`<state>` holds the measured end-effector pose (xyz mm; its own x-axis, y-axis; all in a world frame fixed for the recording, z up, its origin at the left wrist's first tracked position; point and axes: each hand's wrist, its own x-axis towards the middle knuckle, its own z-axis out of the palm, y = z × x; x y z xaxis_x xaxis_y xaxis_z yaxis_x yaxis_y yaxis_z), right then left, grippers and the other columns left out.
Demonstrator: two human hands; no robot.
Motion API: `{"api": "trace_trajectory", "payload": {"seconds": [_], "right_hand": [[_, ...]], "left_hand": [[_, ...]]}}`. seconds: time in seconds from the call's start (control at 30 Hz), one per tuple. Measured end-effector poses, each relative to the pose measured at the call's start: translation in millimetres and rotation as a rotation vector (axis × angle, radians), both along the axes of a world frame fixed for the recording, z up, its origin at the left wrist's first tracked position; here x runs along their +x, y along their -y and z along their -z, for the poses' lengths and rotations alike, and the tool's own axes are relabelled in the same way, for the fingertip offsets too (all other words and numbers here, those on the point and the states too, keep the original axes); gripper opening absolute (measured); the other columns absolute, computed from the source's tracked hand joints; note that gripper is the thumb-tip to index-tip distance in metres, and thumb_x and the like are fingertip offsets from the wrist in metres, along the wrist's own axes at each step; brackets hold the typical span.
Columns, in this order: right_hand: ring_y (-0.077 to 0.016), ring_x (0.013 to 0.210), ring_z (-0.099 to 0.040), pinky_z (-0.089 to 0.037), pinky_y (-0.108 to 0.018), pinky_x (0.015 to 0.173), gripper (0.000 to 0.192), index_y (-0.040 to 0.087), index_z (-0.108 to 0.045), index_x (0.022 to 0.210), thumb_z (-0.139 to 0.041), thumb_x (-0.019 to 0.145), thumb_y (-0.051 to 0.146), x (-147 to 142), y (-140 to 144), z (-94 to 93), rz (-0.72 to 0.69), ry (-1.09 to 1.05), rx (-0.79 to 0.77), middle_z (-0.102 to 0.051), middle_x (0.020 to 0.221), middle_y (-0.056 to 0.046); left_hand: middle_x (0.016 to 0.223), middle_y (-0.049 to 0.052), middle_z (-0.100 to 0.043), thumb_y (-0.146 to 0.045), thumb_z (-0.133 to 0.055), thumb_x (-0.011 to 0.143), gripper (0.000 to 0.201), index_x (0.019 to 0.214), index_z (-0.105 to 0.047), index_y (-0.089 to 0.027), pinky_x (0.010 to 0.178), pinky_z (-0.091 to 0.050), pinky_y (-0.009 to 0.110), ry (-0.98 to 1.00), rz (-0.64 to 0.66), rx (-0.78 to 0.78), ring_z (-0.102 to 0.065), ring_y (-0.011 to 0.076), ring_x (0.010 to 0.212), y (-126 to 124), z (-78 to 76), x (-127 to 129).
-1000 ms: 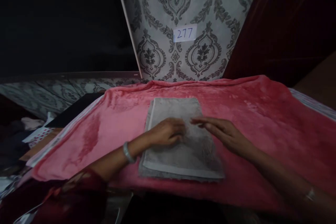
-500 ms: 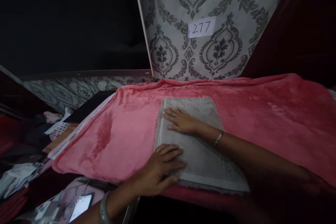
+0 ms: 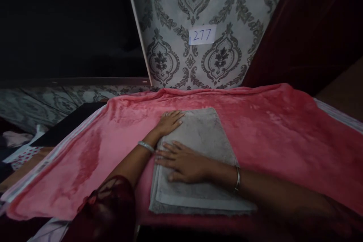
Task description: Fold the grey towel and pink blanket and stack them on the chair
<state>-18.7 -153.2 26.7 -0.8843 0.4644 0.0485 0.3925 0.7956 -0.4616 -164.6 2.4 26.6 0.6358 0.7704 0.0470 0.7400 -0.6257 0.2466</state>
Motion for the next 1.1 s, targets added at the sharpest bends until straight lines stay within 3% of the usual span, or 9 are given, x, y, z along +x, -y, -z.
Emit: {"api": "trace_trajectory", "payload": {"seconds": [0.23, 0.33, 0.43, 0.53, 0.63, 0.7, 0.8, 0.93, 1.1], "right_hand": [[-0.0217, 0.156, -0.001, 0.003, -0.045, 0.128, 0.067, 0.017, -0.031, 0.16, -0.048, 0.104, 0.048, -3, 74, -12.8, -0.214, -0.072, -0.236, -0.019, 0.167, -0.011], [-0.02, 0.156, -0.012, -0.008, -0.041, 0.128, 0.064, 0.019, -0.031, 0.16, -0.048, 0.105, 0.046, 4, 84, -25.7, -0.269, -0.149, -0.327, -0.03, 0.165, -0.009], [-0.016, 0.152, -0.026, -0.02, -0.035, 0.125, 0.058, 0.021, -0.034, 0.159, -0.043, 0.107, 0.044, 27, 64, -38.1, -0.154, -0.314, -0.294, -0.037, 0.162, -0.008], [-0.0188, 0.151, -0.028, -0.02, -0.043, 0.125, 0.051, 0.021, -0.046, 0.152, -0.039, 0.107, 0.044, 65, 23, -39.2, 0.133, -0.364, -0.053, -0.043, 0.158, -0.009], [-0.0246, 0.148, -0.035, -0.025, -0.051, 0.123, 0.052, 0.019, -0.052, 0.148, -0.041, 0.106, 0.048, 98, -21, -26.9, 0.269, -0.245, 0.154, -0.048, 0.154, -0.013], [-0.0277, 0.147, -0.036, -0.026, -0.054, 0.121, 0.054, 0.018, -0.053, 0.148, -0.044, 0.104, 0.049, 110, -42, -14.5, 0.319, -0.15, 0.219, -0.046, 0.155, -0.015], [-0.0319, 0.152, -0.024, -0.019, -0.061, 0.122, 0.062, 0.019, -0.044, 0.154, -0.048, 0.102, 0.052, 113, -50, 2.8, 0.38, -0.009, 0.217, -0.033, 0.162, -0.016], [-0.0345, 0.156, -0.006, -0.003, -0.068, 0.121, 0.07, 0.027, -0.033, 0.16, -0.05, 0.1, 0.058, 102, -15, 10.5, 0.307, 0.049, 0.138, -0.016, 0.168, -0.012], [-0.0272, 0.156, -0.003, 0.0, -0.06, 0.125, 0.064, 0.033, -0.034, 0.159, -0.054, 0.101, 0.051, 91, 66, -1.1, 0.045, -0.053, -0.051, -0.024, 0.167, -0.003]], "left_hand": [[0.166, 0.006, -0.032, -0.046, -0.031, 0.102, 0.057, 0.157, -0.038, -0.029, 0.123, -0.021, 0.054, -0.039, 0.011, 0.046, -0.032, 0.0274, 0.151, -3, 6.4, -7], [0.168, 0.006, -0.028, -0.044, -0.03, 0.103, 0.058, 0.158, -0.034, -0.029, 0.124, -0.018, 0.057, -0.09, -0.003, 0.042, -0.027, 0.0281, 0.153, -3, 2.9, -6], [0.168, 0.007, -0.027, -0.046, -0.032, 0.102, 0.059, 0.158, -0.034, -0.029, 0.123, -0.011, 0.064, -0.15, 0.002, 0.03, -0.023, 0.031, 0.155, -1, -8.2, -2], [0.168, 0.005, -0.027, -0.048, -0.029, 0.103, 0.058, 0.157, -0.037, -0.03, 0.123, -0.002, 0.066, -0.097, 0.064, 0.061, -0.017, 0.0307, 0.156, 1, -25.1, 11], [0.168, 0.001, -0.027, -0.048, -0.021, 0.104, 0.058, 0.159, -0.033, -0.032, 0.125, -0.005, 0.06, 0.034, 0.167, 0.039, -0.014, 0.0261, 0.157, 0, -35.5, 36], [0.167, 0.0, -0.029, -0.048, -0.021, 0.104, 0.058, 0.158, -0.034, -0.033, 0.126, -0.007, 0.058, 0.054, 0.21, 0.004, -0.014, 0.0253, 0.157, -2, -33.3, 53], [0.166, -0.001, -0.033, -0.046, -0.025, 0.104, 0.055, 0.154, -0.042, -0.033, 0.126, -0.007, 0.059, 0.005, 0.199, -0.018, -0.016, 0.0261, 0.157, -4, -18.0, 69], [0.166, -0.002, -0.031, -0.045, -0.027, 0.104, 0.052, 0.153, -0.044, -0.036, 0.125, -0.013, 0.057, -0.01, 0.166, 0.005, -0.022, 0.0256, 0.155, -4, 1.8, 71], [0.165, -0.003, -0.034, -0.047, -0.03, 0.104, 0.051, 0.152, -0.044, -0.038, 0.124, -0.02, 0.054, -0.016, 0.179, 0.036, -0.029, 0.0257, 0.153, -6, 4.4, 68]]}}
